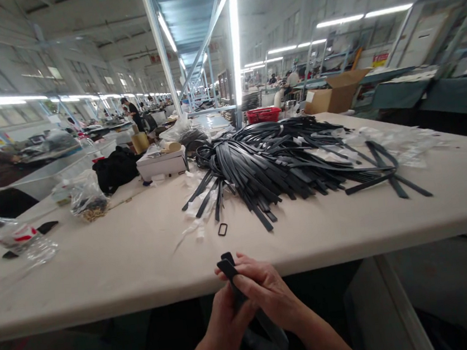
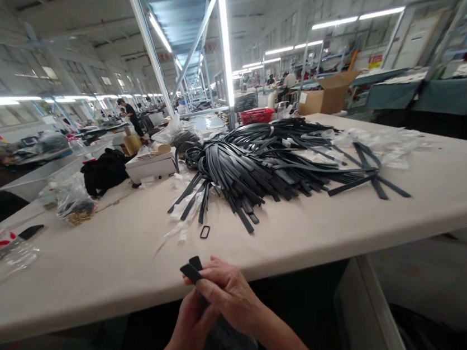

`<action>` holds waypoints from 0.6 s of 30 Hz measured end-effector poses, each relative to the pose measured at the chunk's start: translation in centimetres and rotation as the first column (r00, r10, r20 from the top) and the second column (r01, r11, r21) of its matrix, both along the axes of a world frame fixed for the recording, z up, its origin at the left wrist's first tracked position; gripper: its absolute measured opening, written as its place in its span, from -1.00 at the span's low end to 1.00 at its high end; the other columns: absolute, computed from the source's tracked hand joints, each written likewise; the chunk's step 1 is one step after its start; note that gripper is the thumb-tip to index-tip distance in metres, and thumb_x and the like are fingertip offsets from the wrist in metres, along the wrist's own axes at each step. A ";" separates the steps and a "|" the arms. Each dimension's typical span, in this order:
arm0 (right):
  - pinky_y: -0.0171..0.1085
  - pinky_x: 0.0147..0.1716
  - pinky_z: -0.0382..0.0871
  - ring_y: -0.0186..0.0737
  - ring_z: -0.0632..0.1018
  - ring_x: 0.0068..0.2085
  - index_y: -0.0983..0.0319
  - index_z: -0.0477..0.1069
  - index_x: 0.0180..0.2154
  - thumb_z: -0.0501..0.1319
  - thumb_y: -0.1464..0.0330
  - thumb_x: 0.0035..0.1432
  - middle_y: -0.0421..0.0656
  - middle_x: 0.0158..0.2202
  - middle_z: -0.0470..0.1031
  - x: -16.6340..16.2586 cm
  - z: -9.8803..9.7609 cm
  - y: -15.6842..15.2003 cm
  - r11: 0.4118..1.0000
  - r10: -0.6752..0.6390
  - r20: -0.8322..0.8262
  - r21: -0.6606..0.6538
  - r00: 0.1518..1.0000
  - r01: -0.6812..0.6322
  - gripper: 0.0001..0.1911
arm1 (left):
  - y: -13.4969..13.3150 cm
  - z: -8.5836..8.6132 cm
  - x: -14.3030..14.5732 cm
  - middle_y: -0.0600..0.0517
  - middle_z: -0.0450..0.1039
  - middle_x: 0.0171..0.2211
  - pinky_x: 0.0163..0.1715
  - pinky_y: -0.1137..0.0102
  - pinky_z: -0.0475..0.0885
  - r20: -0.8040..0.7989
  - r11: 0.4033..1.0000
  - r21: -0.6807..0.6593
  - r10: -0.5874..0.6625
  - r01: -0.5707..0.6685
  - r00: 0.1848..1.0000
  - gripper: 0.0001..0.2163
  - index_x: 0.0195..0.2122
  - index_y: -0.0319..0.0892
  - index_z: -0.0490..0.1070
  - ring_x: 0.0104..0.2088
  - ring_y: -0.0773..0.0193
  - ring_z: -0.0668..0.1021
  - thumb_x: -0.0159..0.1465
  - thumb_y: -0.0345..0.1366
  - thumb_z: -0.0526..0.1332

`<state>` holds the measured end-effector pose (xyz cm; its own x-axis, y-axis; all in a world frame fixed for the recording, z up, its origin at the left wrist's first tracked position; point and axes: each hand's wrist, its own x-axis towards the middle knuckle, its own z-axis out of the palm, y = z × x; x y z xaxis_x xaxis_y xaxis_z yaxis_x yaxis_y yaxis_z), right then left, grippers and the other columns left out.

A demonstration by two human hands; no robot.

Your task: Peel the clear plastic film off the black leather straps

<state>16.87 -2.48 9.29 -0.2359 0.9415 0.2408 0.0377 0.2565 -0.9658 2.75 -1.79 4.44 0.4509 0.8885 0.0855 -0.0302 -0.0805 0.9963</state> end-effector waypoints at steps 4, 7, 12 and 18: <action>0.03 0.29 -0.08 -0.13 0.57 -0.07 0.02 0.59 -0.12 0.14 0.23 0.29 -0.20 -0.13 0.64 0.4 0.2 -0.5 1.000 -0.007 0.077 0.030 0.997 0.005 -0.74 | -0.4 0.5 0.0 -0.11 0.57 -0.17 -0.09 0.29 0.41 -0.083 0.998 0.049 -0.043 0.047 0.996 -0.61 -0.12 -0.25 0.54 -0.15 0.03 0.53 0.31 -0.03 0.14; 0.04 0.28 -0.03 -0.13 0.59 -0.12 0.03 0.62 -0.17 0.15 0.21 0.27 -0.19 -0.17 0.66 0.3 -0.2 -0.7 0.997 -0.074 0.015 0.035 0.997 0.073 -0.74 | -0.7 0.9 0.0 -0.12 0.56 -0.19 -0.09 0.29 0.40 -0.098 0.998 0.044 -0.037 0.041 0.995 -0.57 -0.15 -0.23 0.54 -0.15 0.03 0.51 0.31 0.04 0.09; 0.05 0.28 0.01 -0.05 0.57 -0.06 0.08 0.63 -0.28 0.18 0.15 0.24 -0.14 -0.22 0.67 0.7 -1.1 -1.4 0.963 -0.269 -0.171 -0.054 0.948 0.264 -0.73 | -1.5 -0.1 0.4 -0.10 0.54 -0.30 -0.24 0.39 0.38 -0.201 0.979 0.018 -0.194 0.202 0.960 -0.55 -0.26 -0.22 0.53 -0.29 0.17 0.50 0.35 0.03 0.00; -0.07 0.13 0.28 -0.04 0.56 -0.04 0.10 0.62 -0.26 0.23 0.18 0.21 -0.14 -0.16 0.66 3.7 -1.7 -2.6 0.874 -0.486 -0.302 -0.149 0.820 0.463 -0.78 | -2.6 -1.3 1.7 -0.07 0.56 -0.28 -0.24 0.42 0.37 -0.337 0.899 0.012 -0.408 0.437 0.849 -0.60 -0.22 -0.19 0.55 -0.28 0.20 0.54 0.39 -0.11 -0.04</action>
